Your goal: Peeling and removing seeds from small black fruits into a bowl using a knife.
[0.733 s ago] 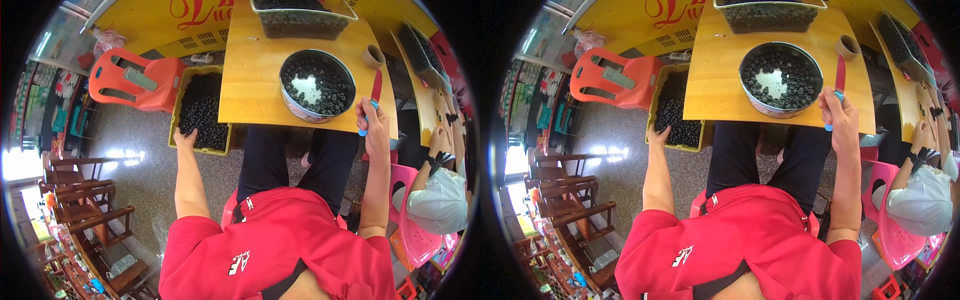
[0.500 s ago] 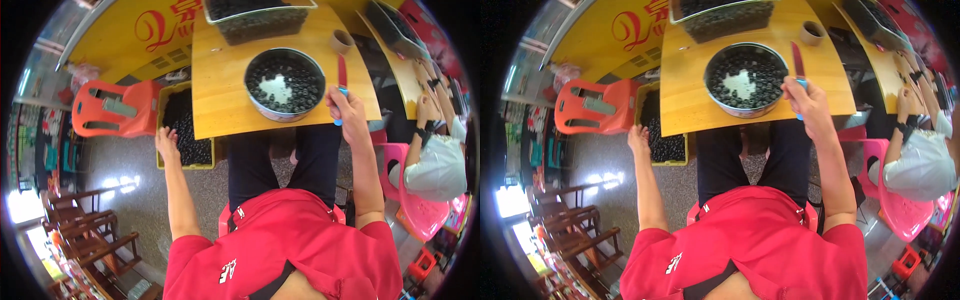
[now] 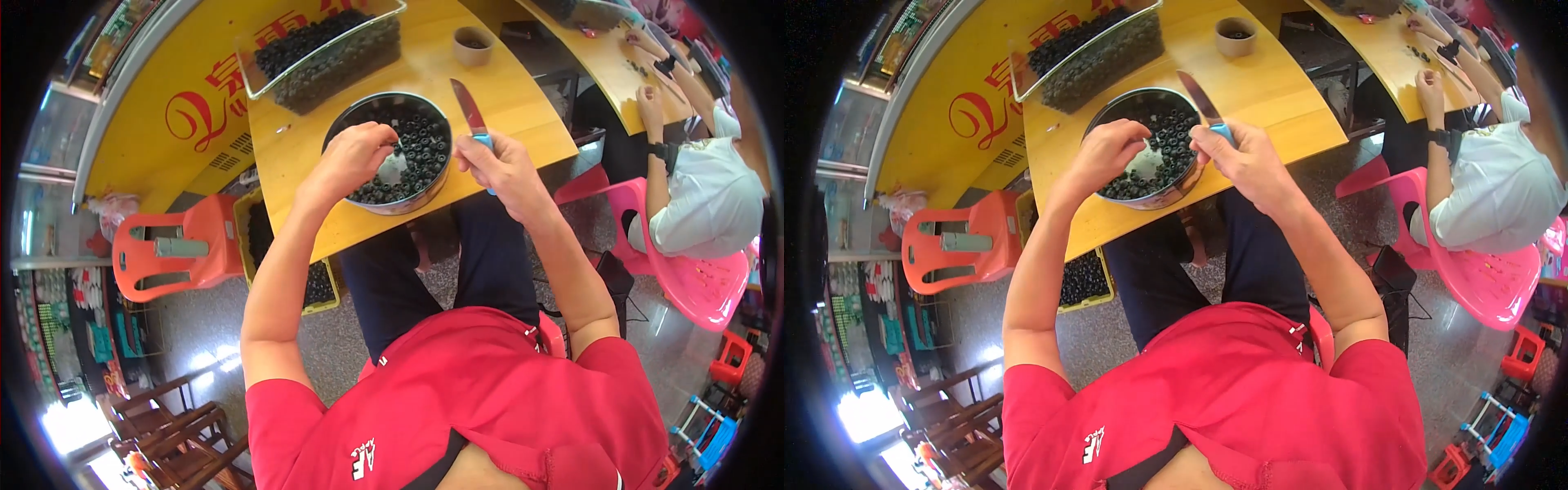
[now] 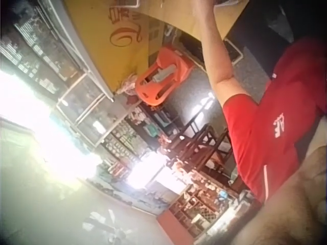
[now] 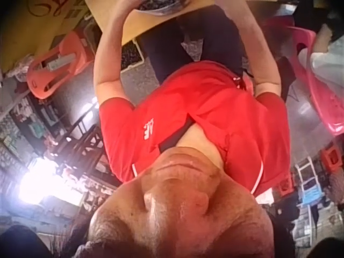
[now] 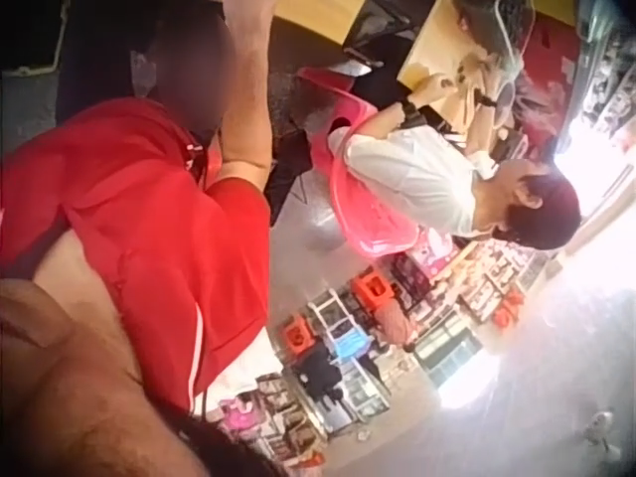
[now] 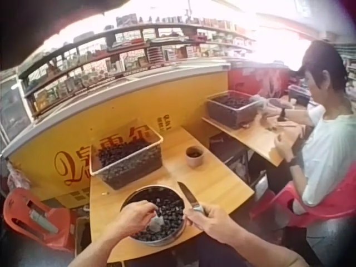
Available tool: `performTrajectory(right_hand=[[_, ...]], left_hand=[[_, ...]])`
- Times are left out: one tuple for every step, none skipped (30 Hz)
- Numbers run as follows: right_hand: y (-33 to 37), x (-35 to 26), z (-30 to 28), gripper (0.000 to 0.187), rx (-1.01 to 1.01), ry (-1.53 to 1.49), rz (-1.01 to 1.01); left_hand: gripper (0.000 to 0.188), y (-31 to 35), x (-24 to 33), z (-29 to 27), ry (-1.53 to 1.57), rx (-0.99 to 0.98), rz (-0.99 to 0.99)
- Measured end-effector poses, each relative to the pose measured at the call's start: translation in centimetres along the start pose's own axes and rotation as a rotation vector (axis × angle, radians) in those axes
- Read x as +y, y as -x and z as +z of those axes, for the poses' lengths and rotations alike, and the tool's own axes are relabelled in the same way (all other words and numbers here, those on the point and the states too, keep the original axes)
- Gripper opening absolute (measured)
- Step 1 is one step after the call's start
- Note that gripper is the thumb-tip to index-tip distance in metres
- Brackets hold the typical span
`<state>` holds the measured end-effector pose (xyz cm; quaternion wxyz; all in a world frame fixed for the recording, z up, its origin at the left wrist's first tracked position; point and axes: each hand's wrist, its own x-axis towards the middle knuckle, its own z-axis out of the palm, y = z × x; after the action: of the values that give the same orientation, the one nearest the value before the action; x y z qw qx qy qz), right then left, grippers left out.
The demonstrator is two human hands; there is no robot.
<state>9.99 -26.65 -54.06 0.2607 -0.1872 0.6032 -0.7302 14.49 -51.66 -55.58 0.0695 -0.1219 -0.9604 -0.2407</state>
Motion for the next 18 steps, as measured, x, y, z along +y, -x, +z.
performTrajectory(right_hand=[[0.1, -0.1, -0.1, 0.021, -0.008, 0.011, -0.023], [0.1, -0.1, -0.1, 0.022, -0.017, 0.023, -0.046], [0.1, 0.1, -0.4, 0.023, -0.029, 0.017, -0.061], [0.0, 0.1, -0.7, 0.023, -0.020, 0.013, -0.064], [0.0, 0.2, -0.8, 0.023, -0.026, 0.012, -0.057], [0.1, 0.2, -0.9, 0.023, -0.032, 0.011, -0.049], [0.0, 0.3, -1.0, 0.023, -0.028, 0.005, -0.051], [-0.2, 0.4, -1.0, 0.023, -0.043, -0.002, -0.054], [-0.3, 0.5, -1.1, 0.022, -0.058, -0.010, -0.057], [-0.5, 0.6, -1.0, 0.022, -0.055, -0.016, -0.060], [-0.6, 0.6, -0.9, 0.022, -0.055, -0.001, -0.045], [-0.6, 0.7, -0.8, 0.022, -0.055, 0.015, -0.029], [-0.7, 0.7, -0.6, 0.022, -0.047, 0.011, -0.032], [-0.8, 0.8, -0.3, 0.021, -0.040, -0.014, -0.055], [-0.9, 0.8, 0.2, 0.022, -0.040, -0.037, -0.078], [-0.9, 0.7, 0.7, 0.022, -0.040, -0.039, -0.079], [-0.8, 0.4, 1.1, 0.022, -0.038, -0.075, -0.086], [-0.6, 0.0, 1.6, 0.022, -0.041, -0.110, -0.093]], left_hand=[[0.016, -0.6, -0.3, 0.6, -0.043, -0.056, -0.034], [0.016, -0.9, -0.6, 1.2, -0.046, -0.061, -0.025], [0.015, -1.3, -0.5, 1.5, -0.116, -0.089, -0.042], [0.015, -1.6, -0.4, 1.8, -0.186, -0.116, -0.060], [0.015, -1.6, -0.4, 1.9, -0.147, -0.116, -0.082], [0.015, -1.6, -0.4, 1.9, -0.151, -0.121, -0.076], [0.017, -1.5, -0.4, 1.8, -0.160, -0.104, -0.068], [0.019, -1.4, -0.4, 1.7, -0.170, -0.087, -0.061], [0.019, -1.4, 0.0, 1.4, -0.175, -0.092, -0.057], [0.020, -1.3, 0.4, 1.0, 0.031, -0.034, -0.105], [0.021, -1.1, 0.9, 0.5, 0.236, 0.025, -0.153], [0.021, -0.7, 1.8, 0.0, 0.232, 0.021, -0.151], [0.020, -0.4, 2.8, -0.5, 0.547, 0.065, -0.258], [0.020, -0.2, 3.9, -0.8, 0.863, 0.109, -0.366], [0.018, 0.3, 4.7, -1.1, 0.977, 0.159, -0.350], [0.018, 0.6, 5.2, -1.0, 0.975, 0.159, -0.350], [0.019, 0.8, 5.8, -0.9, 1.094, 0.208, -0.337], [0.020, 1.1, 6.3, -0.8, 1.213, 0.262, -0.324]])
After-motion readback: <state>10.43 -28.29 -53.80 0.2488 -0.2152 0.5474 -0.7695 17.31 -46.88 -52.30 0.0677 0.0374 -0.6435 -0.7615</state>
